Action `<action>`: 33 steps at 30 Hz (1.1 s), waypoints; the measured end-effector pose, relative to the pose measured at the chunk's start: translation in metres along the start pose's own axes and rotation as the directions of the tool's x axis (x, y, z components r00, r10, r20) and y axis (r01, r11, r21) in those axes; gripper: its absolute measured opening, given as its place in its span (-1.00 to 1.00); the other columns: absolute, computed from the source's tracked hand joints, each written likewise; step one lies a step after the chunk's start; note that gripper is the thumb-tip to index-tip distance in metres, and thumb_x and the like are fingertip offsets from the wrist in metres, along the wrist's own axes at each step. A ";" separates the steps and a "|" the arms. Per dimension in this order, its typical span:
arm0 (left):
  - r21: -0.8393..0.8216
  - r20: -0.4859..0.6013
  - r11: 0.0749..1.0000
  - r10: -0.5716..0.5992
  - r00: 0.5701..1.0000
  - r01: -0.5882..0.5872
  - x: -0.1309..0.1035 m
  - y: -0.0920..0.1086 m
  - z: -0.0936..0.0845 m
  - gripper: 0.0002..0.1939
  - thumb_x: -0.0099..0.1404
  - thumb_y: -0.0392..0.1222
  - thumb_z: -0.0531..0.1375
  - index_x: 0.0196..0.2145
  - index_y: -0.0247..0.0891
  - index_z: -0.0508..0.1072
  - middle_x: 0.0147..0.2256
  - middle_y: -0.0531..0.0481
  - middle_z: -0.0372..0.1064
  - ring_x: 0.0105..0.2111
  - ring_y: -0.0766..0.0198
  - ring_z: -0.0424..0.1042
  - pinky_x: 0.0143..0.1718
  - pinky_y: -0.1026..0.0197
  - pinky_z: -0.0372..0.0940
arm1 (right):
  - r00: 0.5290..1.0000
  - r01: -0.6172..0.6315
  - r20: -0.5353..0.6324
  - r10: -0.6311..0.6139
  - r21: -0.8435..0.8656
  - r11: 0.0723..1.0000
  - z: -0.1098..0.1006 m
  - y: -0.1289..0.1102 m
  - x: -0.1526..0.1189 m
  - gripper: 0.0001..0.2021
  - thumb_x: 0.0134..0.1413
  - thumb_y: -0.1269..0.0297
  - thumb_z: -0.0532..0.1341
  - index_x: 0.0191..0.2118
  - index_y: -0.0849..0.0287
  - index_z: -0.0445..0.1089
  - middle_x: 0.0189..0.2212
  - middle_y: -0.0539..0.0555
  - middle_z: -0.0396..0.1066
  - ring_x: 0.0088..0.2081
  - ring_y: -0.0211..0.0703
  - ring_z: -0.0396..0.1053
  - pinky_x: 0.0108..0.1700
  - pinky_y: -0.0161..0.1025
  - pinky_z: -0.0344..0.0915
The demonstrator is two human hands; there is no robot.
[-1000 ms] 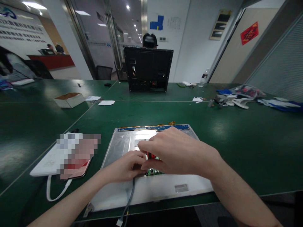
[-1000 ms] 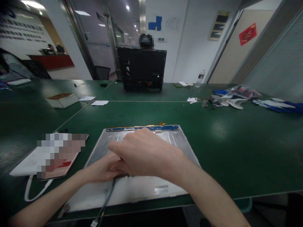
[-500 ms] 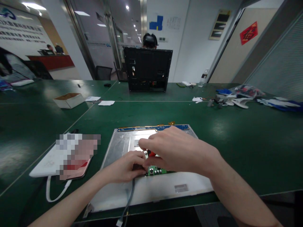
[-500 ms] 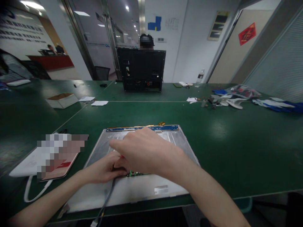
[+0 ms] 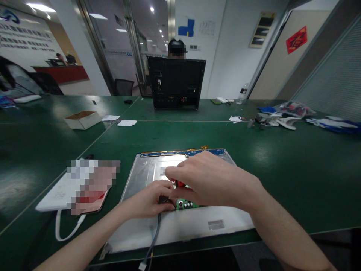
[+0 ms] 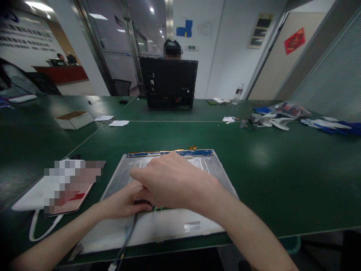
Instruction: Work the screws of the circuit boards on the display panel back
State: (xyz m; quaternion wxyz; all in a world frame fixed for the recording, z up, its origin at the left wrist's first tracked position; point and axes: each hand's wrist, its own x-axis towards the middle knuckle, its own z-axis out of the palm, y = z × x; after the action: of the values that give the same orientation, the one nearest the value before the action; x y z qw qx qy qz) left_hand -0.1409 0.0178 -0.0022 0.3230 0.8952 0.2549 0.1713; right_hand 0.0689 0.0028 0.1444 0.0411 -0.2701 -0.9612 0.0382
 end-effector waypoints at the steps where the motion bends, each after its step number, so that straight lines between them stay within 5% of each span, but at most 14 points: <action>1: -0.003 -0.007 1.000 0.003 1.000 -0.003 0.000 0.000 0.000 -0.95 0.26 -0.26 0.27 -0.30 -0.23 0.54 -0.24 -0.02 0.43 -0.24 0.18 0.39 -0.25 0.20 0.25 | 1.000 -0.005 0.000 0.005 -0.003 1.000 0.000 0.000 0.000 -0.91 0.21 0.27 0.16 -0.30 0.15 0.33 -0.48 -0.02 0.42 -0.49 -0.26 0.25 -0.50 -0.26 -0.13; 9: -0.065 0.009 0.998 0.005 1.000 -0.004 0.003 0.004 -0.001 -0.93 0.28 -0.25 0.25 -0.28 -0.21 0.56 -0.26 -0.01 0.48 -0.26 0.21 0.42 -0.22 0.22 0.28 | 0.997 0.066 0.049 -0.067 0.015 0.998 0.000 0.000 -0.003 -0.88 0.09 0.34 0.22 -0.25 0.18 0.28 -0.33 0.01 0.41 -0.45 -0.28 0.22 -0.51 -0.28 -0.05; 18: -0.026 -0.010 1.000 0.002 1.000 -0.003 0.002 0.005 -0.003 -0.97 0.24 -0.27 0.27 -0.35 -0.22 0.54 -0.29 0.02 0.44 -0.27 0.19 0.39 -0.27 0.22 0.23 | 1.000 -0.009 -0.001 0.009 -0.014 1.000 0.000 -0.002 0.000 -0.89 0.23 0.25 0.12 -0.27 0.15 0.32 -0.45 -0.01 0.43 -0.48 -0.25 0.27 -0.51 -0.25 -0.10; 25: -0.079 0.001 0.997 0.015 1.000 -0.015 0.003 0.004 -0.001 -0.94 0.25 -0.31 0.26 -0.31 -0.23 0.54 -0.24 0.01 0.46 -0.25 0.22 0.41 -0.22 0.23 0.26 | 0.996 0.089 0.024 -0.090 0.018 0.996 -0.001 -0.002 -0.002 -0.91 0.06 0.38 0.19 -0.28 0.19 0.26 -0.34 0.03 0.43 -0.46 -0.26 0.25 -0.52 -0.27 -0.05; 33: -0.008 0.013 1.000 -0.012 1.000 0.012 0.000 0.001 0.000 -0.90 0.23 -0.35 0.24 -0.31 -0.22 0.56 -0.25 -0.02 0.44 -0.24 0.18 0.39 -0.21 0.19 0.25 | 1.000 -0.002 0.002 0.002 -0.019 1.000 0.001 -0.002 -0.001 -0.89 0.23 0.26 0.13 -0.23 0.17 0.31 -0.41 0.02 0.46 -0.47 -0.25 0.29 -0.51 -0.24 -0.11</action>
State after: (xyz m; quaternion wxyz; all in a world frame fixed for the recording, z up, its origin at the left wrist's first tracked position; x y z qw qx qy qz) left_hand -0.1403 0.0172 -0.0010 0.3295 0.8933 0.2575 0.1645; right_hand 0.0685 0.0009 0.1433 0.0375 -0.2714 -0.9613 0.0292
